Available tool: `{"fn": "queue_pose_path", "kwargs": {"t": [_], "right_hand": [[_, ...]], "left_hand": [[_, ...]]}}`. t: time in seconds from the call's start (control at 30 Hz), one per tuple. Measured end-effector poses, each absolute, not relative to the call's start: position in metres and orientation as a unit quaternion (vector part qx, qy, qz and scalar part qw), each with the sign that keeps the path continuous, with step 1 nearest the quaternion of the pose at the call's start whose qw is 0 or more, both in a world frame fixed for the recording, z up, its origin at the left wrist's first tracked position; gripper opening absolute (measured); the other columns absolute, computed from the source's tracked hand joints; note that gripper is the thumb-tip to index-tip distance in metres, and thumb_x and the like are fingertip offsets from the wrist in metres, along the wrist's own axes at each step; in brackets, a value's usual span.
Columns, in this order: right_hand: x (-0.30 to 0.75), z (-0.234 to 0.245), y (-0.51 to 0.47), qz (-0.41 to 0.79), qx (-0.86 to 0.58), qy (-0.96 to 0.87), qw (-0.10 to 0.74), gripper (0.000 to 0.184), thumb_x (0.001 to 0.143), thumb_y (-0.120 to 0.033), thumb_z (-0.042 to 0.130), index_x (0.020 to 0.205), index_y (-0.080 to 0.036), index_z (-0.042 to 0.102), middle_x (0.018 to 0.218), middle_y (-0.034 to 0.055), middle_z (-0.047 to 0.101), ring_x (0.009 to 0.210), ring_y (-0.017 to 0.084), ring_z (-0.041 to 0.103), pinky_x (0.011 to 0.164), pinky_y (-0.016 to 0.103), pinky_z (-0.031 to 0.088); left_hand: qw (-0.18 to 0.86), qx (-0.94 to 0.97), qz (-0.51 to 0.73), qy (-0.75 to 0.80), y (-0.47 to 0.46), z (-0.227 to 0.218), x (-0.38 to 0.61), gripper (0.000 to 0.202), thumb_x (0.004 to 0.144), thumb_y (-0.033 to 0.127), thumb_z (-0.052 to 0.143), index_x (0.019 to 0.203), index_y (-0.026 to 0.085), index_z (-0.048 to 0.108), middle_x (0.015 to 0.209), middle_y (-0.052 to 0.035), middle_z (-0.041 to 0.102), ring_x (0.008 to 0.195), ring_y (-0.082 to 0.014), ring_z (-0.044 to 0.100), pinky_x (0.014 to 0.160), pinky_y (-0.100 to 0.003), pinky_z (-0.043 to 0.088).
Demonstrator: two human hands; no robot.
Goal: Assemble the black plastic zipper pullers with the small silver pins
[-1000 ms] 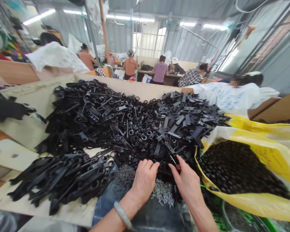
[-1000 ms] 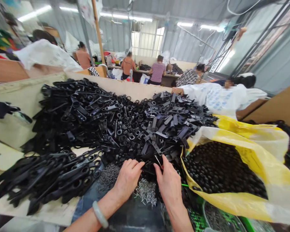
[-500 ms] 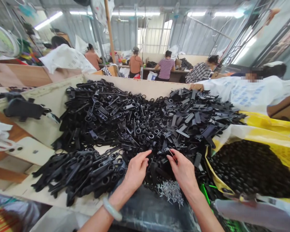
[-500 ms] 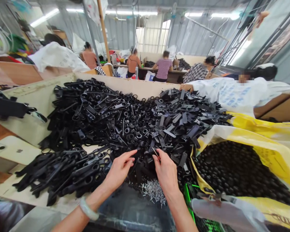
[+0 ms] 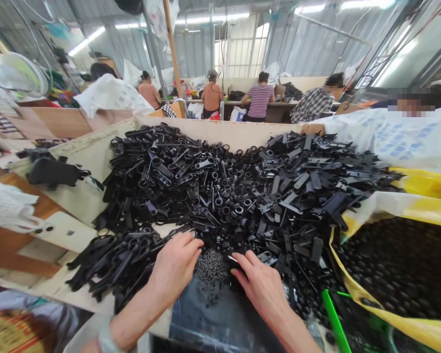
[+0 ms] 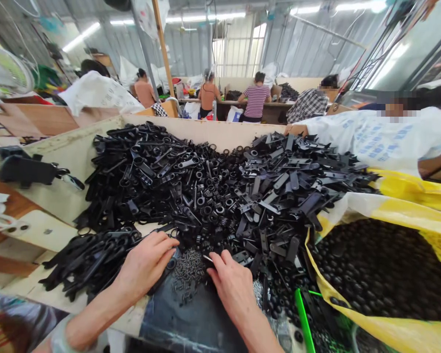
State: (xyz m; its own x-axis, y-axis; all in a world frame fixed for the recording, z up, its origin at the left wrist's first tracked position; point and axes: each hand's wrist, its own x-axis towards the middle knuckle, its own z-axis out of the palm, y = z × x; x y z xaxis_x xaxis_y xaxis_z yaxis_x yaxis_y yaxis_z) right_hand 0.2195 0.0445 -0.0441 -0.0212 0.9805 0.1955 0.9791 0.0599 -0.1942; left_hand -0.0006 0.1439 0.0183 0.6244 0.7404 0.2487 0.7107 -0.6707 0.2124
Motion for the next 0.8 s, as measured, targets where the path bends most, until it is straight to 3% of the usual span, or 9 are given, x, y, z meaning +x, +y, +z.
{"fn": "queue_pose_path", "kwargs": {"t": [0.13,0.37,0.57,0.8], "right_hand": [[0.239,-0.044,0.055,-0.021,-0.730,-0.664,0.160,0.020,0.099,-0.024,0.058,0.116,-0.025,0.068,0.094,0.0013,0.070,0.066,0.018,0.074,0.051,0.025,0.046],[0.251,-0.037,0.053,-0.002,-0.727,-0.648,0.228,0.023,0.102,-0.031,0.050,0.114,-0.026,0.069,0.094,0.0019,0.071,0.068,0.017,0.073,0.056,0.026,0.048],[0.250,-0.031,0.046,0.052,-0.696,-0.631,0.340,0.034,0.106,-0.038,0.041,0.109,-0.023,0.071,0.090,0.0039,0.072,0.069,0.016,0.072,0.062,0.025,0.051],[0.234,-0.020,0.057,0.106,-0.654,-0.644,0.384,0.031,0.105,-0.035,0.044,0.103,-0.024,0.073,0.086,0.0033,0.072,0.073,0.018,0.071,0.066,0.025,0.052]], "left_hand": [[-0.004,0.930,0.076,0.359,0.157,0.020,0.024,0.019,0.095,0.012,0.056,0.096,0.023,0.071,0.090,-0.0034,0.067,0.088,-0.0225,0.062,0.077,-0.035,0.050],[-0.029,0.944,0.060,0.324,0.170,0.009,0.059,0.017,0.090,0.007,0.060,0.082,0.020,0.067,0.088,-0.0060,0.065,0.085,-0.0239,0.060,0.075,-0.037,0.046],[-0.032,0.918,0.085,0.387,0.206,0.015,0.045,0.017,0.092,0.010,0.058,0.097,0.020,0.070,0.093,-0.0069,0.066,0.091,-0.0252,0.061,0.076,-0.037,0.046],[-0.028,0.915,0.109,0.387,0.239,0.031,0.052,0.028,0.093,0.006,0.051,0.103,0.022,0.071,0.095,-0.0061,0.067,0.095,-0.0234,0.061,0.080,-0.034,0.046]]}}
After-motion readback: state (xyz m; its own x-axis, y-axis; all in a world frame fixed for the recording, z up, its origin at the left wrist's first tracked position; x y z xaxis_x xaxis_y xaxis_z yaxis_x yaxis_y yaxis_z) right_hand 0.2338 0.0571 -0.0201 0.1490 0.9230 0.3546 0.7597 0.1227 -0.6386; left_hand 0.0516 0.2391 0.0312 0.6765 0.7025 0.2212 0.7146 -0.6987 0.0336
